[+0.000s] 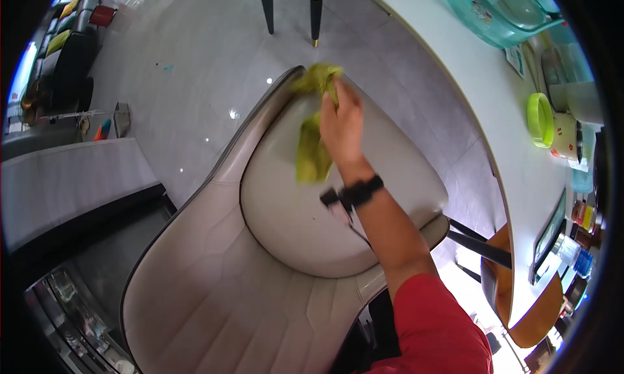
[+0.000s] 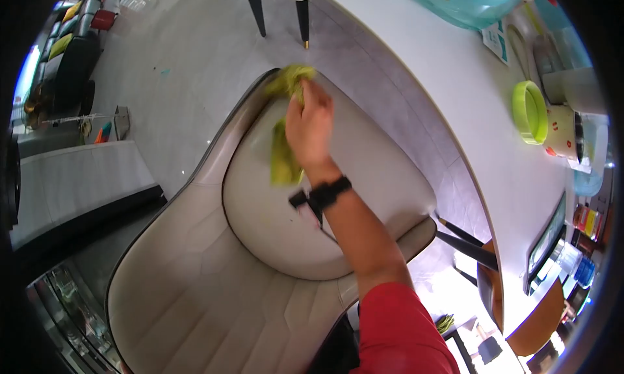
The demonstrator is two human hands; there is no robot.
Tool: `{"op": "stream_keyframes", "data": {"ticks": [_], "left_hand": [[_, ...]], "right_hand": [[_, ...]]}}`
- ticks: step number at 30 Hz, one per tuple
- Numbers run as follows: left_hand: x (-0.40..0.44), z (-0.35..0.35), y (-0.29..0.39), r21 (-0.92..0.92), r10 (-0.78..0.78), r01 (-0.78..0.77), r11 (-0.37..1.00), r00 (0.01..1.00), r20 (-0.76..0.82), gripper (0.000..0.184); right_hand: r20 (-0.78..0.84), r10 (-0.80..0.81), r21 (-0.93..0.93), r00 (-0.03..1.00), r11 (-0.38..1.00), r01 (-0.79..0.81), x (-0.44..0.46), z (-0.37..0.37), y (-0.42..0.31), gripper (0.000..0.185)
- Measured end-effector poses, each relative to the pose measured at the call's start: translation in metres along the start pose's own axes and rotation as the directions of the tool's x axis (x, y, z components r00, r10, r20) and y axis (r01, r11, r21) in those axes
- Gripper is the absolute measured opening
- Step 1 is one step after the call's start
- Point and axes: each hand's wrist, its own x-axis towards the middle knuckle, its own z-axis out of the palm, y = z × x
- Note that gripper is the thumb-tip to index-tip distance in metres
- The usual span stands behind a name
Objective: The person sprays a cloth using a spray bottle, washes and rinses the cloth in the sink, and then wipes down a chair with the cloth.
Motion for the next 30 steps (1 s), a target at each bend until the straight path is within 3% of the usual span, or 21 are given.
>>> {"op": "stream_keyframes", "data": {"ticks": [1,2,4,6,9,10,11,16,18,19,20,21,22,24,26,30], "left_hand": [[0.000,0.003,0.003,-0.010,-0.003,0.003,1.000,1.000,-0.002,0.065],[0.000,0.003,0.005,-0.013,-0.007,0.007,1.000,1.000,-0.004,0.066],[-0.001,0.003,0.009,-0.022,-0.010,0.010,1.000,1.000,-0.006,0.068],[-0.002,0.004,0.012,-0.035,-0.016,0.015,0.999,1.000,-0.007,0.070],[-0.005,0.007,0.016,-0.067,-0.018,0.017,0.998,1.000,-0.007,0.073],[-0.005,0.007,0.018,-0.084,-0.019,0.018,0.996,1.000,-0.006,0.074],[-0.005,0.008,0.023,-0.178,-0.015,0.018,0.984,1.000,0.020,0.071],[-0.001,0.009,0.014,-0.137,0.140,-0.137,0.981,0.990,0.010,0.063],[-0.001,0.011,0.023,-0.170,0.144,-0.137,0.976,0.989,0.028,0.062],[-0.002,0.012,0.024,-0.161,0.164,-0.157,0.974,0.986,0.029,0.062],[0.002,0.014,0.009,-0.155,0.170,-0.166,0.974,0.985,0.016,0.062],[0.007,0.014,-0.017,-0.225,0.173,-0.172,0.959,0.985,-0.012,0.059],[0.009,0.012,-0.027,-0.296,0.176,-0.180,0.938,0.983,-0.040,0.057],[0.007,0.010,-0.018,-0.393,0.151,-0.128,0.911,0.988,0.028,0.060],[0.007,0.013,-0.014,-0.322,0.174,-0.162,0.933,0.985,0.008,0.059],[0.006,0.013,-0.013,-0.366,0.191,-0.165,0.916,0.981,0.036,0.056]], "right_hand": [[-0.027,-0.119,-0.224,0.993,0.968,0.110,0.008,0.017,0.017,0.030],[-0.016,-0.118,-0.217,0.993,0.970,0.112,0.000,0.031,0.015,0.030],[0.226,0.032,-0.580,0.974,0.807,0.108,-0.016,0.071,-0.001,0.032],[0.187,-0.002,-0.542,0.982,0.834,0.105,-0.035,0.079,-0.013,0.028],[0.470,0.065,-0.522,0.880,0.825,0.218,-0.058,0.069,-0.027,0.019],[0.477,0.062,-0.520,0.877,0.824,0.224,-0.071,0.071,-0.032,0.019],[0.538,0.025,-0.457,0.842,0.849,0.267,-0.086,0.076,-0.038,0.015],[0.674,-0.131,-0.159,0.727,0.935,0.316,-0.139,0.073,-0.057,0.010],[0.907,-0.167,0.002,0.387,0.920,0.392,-0.166,0.074,-0.059,0.015],[0.901,-0.180,0.012,0.395,0.920,0.393,-0.172,0.073,-0.058,0.015],[0.917,-0.216,0.074,0.335,0.918,0.389,-0.175,0.068,-0.059,0.017],[0.929,-0.251,0.138,0.271,0.916,0.376,-0.181,0.060,-0.060,0.020],[0.925,-0.262,0.149,0.277,0.917,0.369,-0.184,0.052,-0.063,0.020],[0.982,-0.189,0.168,0.029,0.925,0.340,-0.188,0.032,-0.065,0.021],[0.985,-0.170,0.160,0.012,0.948,0.274,-0.223,0.016,-0.046,0.022],[0.924,-0.108,0.239,-0.368,0.913,0.332,-0.243,-0.062,-0.025,0.024]]}}
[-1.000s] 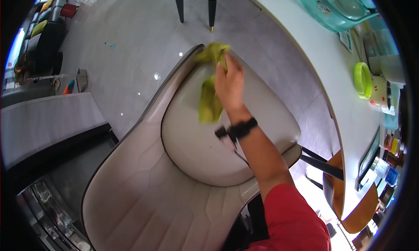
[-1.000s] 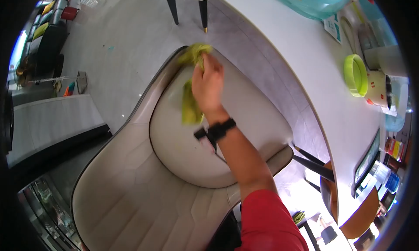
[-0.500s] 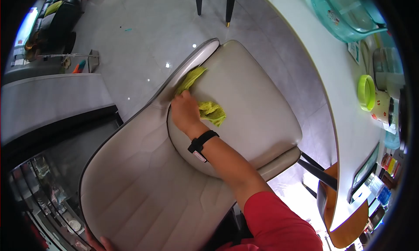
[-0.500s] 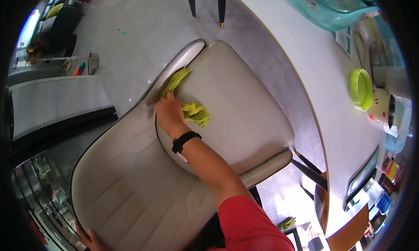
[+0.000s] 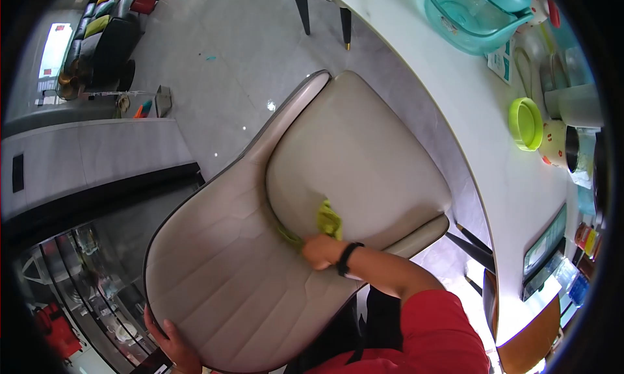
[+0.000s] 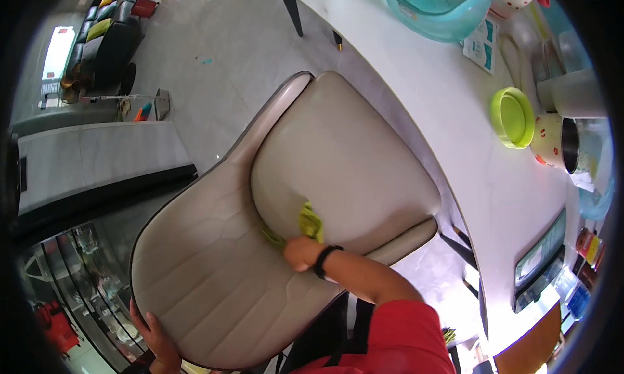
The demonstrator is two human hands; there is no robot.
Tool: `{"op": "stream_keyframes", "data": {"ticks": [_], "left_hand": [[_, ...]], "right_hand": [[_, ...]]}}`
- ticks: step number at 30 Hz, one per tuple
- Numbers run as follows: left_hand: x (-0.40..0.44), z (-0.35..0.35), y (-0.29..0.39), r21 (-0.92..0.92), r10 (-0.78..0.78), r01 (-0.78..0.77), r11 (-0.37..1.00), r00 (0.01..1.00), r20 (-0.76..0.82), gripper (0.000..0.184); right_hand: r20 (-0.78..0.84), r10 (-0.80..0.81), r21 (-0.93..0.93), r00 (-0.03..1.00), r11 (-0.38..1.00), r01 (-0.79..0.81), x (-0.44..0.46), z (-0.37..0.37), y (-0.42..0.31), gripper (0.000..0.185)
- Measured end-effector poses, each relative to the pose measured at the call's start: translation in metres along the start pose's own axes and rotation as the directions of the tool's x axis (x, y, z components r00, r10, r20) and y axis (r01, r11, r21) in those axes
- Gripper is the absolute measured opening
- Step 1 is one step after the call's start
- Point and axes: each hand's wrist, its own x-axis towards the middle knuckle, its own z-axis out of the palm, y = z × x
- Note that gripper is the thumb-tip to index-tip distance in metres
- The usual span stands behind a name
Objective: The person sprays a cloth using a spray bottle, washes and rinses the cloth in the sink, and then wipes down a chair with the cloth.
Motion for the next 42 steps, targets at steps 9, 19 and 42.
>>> {"op": "stream_keyframes", "data": {"ticks": [9,19,42], "left_hand": [[-0.002,0.011,0.016,0.132,-0.009,0.016,0.991,0.998,-0.058,0.058],[0.001,0.016,0.045,0.163,-0.017,0.014,0.987,1.000,0.020,0.062],[-0.003,0.012,0.019,0.057,-0.041,0.044,0.997,0.998,-0.041,0.064]], "right_hand": [[-0.127,0.209,0.120,0.970,0.974,-0.194,-0.061,-0.112,0.005,0.056],[-0.668,0.546,0.218,0.506,0.793,-0.569,0.108,-0.135,0.010,0.072],[-0.909,0.360,0.251,0.209,0.874,-0.416,0.129,-0.111,0.029,0.016]]}}
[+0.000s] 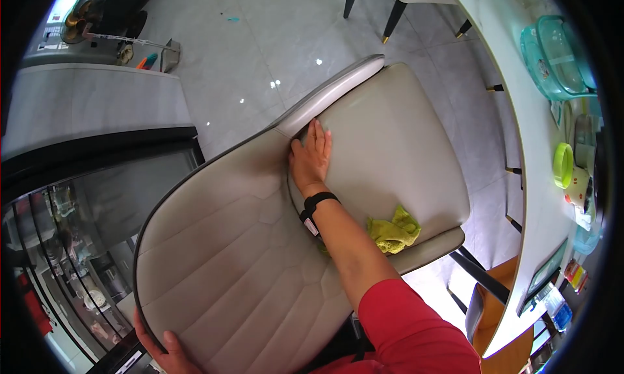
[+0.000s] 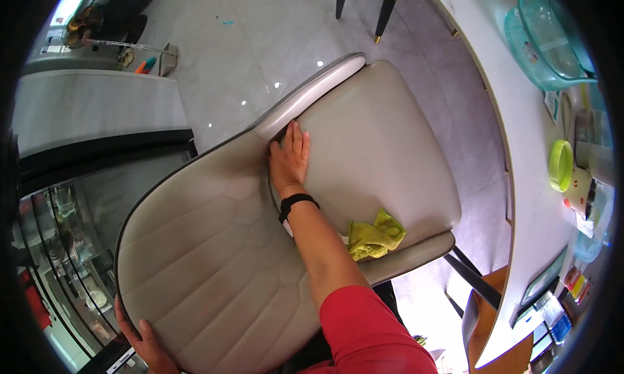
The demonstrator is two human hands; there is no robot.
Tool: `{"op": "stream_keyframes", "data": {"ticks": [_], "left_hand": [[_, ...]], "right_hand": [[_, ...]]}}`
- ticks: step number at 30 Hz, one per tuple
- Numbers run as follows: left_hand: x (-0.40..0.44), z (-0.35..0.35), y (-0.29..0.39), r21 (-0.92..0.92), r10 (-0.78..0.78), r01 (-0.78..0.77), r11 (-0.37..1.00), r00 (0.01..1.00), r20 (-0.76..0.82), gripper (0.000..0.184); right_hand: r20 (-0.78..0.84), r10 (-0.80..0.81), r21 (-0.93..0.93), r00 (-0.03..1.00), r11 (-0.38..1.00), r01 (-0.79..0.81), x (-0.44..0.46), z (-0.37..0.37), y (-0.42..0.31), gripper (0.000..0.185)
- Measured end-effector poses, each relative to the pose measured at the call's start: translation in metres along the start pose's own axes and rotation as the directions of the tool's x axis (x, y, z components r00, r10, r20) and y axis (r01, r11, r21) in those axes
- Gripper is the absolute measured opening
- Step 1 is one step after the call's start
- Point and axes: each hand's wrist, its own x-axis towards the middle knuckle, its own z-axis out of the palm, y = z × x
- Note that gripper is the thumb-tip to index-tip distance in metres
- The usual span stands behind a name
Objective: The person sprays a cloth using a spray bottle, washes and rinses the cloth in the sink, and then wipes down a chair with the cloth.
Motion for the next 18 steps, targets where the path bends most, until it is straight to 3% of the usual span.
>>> {"op": "stream_keyframes", "data": {"ticks": [14,16,17,18], "left_hand": [[-0.001,0.004,0.022,0.083,-0.006,0.001,0.997,0.998,0.058,0.066],[-0.002,0.006,0.010,-0.084,-0.012,0.012,0.996,1.000,-0.009,0.066],[-0.001,0.005,0.015,-0.083,-0.011,0.010,0.997,1.000,-0.009,0.066],[0.000,0.002,0.023,0.038,0.004,-0.005,0.999,1.000,0.022,0.066]], "right_hand": [[-0.021,-0.039,0.047,0.999,0.998,0.040,-0.002,-0.001,0.006,0.010],[-0.010,-0.039,0.045,0.999,0.998,0.040,-0.003,-0.001,0.007,0.010],[0.003,-0.041,0.043,0.999,0.998,0.041,-0.003,0.001,0.007,0.011],[0.003,-0.040,0.045,0.999,0.998,0.039,-0.004,0.004,0.007,0.011]]}}
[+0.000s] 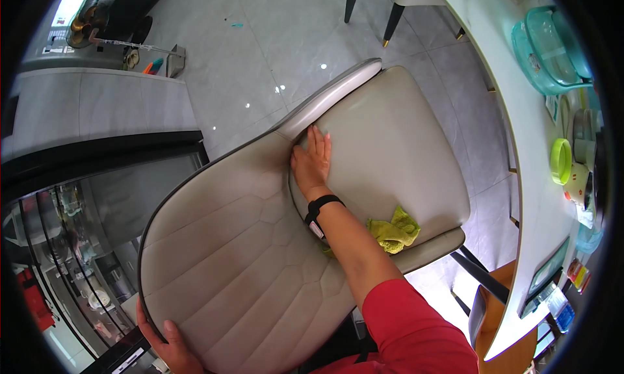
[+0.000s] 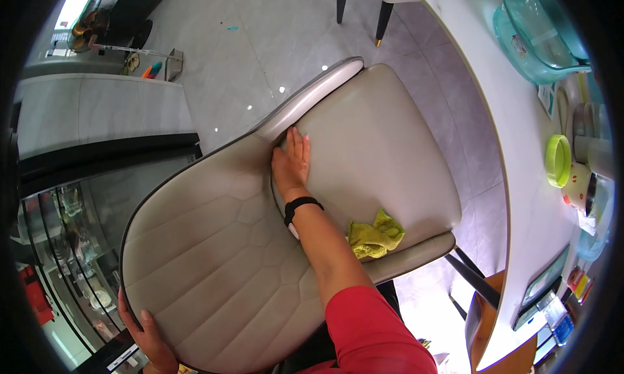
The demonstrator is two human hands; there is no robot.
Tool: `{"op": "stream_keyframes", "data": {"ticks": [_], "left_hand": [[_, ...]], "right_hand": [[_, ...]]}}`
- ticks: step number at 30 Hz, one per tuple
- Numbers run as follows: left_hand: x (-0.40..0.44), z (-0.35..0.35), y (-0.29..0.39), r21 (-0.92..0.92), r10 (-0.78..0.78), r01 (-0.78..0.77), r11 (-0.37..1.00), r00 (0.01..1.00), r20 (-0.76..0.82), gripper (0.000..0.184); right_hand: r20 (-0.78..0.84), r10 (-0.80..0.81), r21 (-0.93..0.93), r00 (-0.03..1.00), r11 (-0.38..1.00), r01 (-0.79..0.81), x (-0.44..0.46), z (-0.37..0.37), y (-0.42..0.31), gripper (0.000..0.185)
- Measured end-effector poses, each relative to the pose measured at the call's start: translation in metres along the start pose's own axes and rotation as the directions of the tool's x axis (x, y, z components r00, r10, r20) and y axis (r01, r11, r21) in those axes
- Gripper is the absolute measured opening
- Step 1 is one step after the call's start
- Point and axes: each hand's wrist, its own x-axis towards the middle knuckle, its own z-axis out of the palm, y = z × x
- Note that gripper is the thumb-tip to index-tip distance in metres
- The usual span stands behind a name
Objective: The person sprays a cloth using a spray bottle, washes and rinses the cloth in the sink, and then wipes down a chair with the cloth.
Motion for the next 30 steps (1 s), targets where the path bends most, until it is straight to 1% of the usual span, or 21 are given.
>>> {"op": "stream_keyframes", "data": {"ticks": [1,2,4,6,8,9,11,12,14,16,18,20,21,23,27,29,30], "left_hand": [[0.001,-0.001,0.004,0.119,0.012,-0.016,0.993,0.999,0.033,0.066],[0.000,-0.001,0.003,0.118,0.013,-0.017,0.993,0.999,0.036,0.066],[0.000,-0.001,-0.002,0.058,-0.008,0.007,0.998,1.000,0.017,0.065],[0.001,0.001,0.003,0.055,-0.002,0.000,0.999,1.000,0.023,0.064],[0.001,0.002,0.004,0.050,-0.001,0.000,0.999,0.999,0.033,0.064],[0.001,0.003,0.003,0.020,0.003,-0.004,1.000,0.999,0.034,0.064],[0.002,0.003,0.004,-0.014,0.018,-0.017,1.000,0.999,0.031,0.063],[0.002,0.003,0.005,-0.019,-0.002,0.003,1.000,0.999,0.033,0.063],[0.001,0.000,0.004,-0.020,-0.023,0.024,1.000,0.999,0.031,0.063],[-0.001,-0.002,-0.001,0.014,-0.002,0.002,1.000,1.000,0.030,0.063],[-0.002,-0.003,-0.001,0.008,-0.017,0.017,1.000,0.999,0.028,0.063],[-0.002,-0.002,-0.001,0.000,-0.029,0.029,1.000,0.999,0.027,0.063],[-0.002,-0.002,0.000,0.002,-0.035,0.035,0.999,0.999,0.029,0.063],[-0.002,-0.003,0.000,0.004,-0.039,0.039,0.999,0.999,0.035,0.063],[0.000,-0.004,0.000,0.015,-0.017,0.016,1.000,0.998,0.053,0.064],[-0.001,-0.003,-0.007,0.008,-0.015,0.014,1.000,0.998,0.063,0.065],[-0.001,-0.001,-0.017,-0.064,-0.003,0.004,0.998,1.000,0.019,0.065]], "right_hand": [[-0.005,-0.005,-0.046,1.000,0.999,0.004,-0.001,0.004,0.000,0.012],[-0.010,-0.008,-0.095,1.000,0.995,0.007,-0.001,0.004,0.000,0.012],[-0.009,-0.004,-0.091,1.000,0.996,0.003,-0.006,0.004,-0.001,0.013],[-0.005,-0.001,-0.082,1.000,0.997,0.001,-0.002,-0.009,-0.011,0.015],[0.250,0.116,-0.131,0.961,0.988,-0.085,0.003,-0.027,-0.019,0.021],[0.250,0.118,-0.135,0.961,0.987,-0.086,0.003,-0.026,-0.020,0.021],[0.231,0.175,-0.124,0.957,0.981,-0.149,0.007,-0.022,-0.022,0.021],[0.225,0.173,-0.121,0.959,0.981,-0.149,0.008,-0.015,-0.020,0.021],[0.010,0.150,-0.062,0.989,0.987,-0.149,0.007,-0.004,-0.016,0.014],[0.026,0.150,-0.053,0.988,0.987,-0.148,0.005,-0.003,-0.014,0.014],[0.043,0.148,-0.043,0.988,0.988,-0.146,0.004,-0.003,-0.012,0.013],[-0.020,0.110,-0.011,0.994,0.994,-0.111,0.003,0.001,-0.009,0.013],[-0.019,0.109,-0.009,0.994,0.994,-0.109,0.003,0.001,-0.009,0.013],[-0.070,0.083,0.000,0.994,0.997,-0.083,0.001,-0.001,-0.009,0.013],[-0.081,0.074,0.037,0.994,0.997,-0.071,0.001,0.001,-0.006,0.012],[-0.177,0.032,0.048,0.984,0.999,-0.024,0.000,0.005,-0.004,0.010],[-0.179,0.029,0.047,0.983,0.999,-0.021,0.000,0.006,-0.003,0.010]]}}
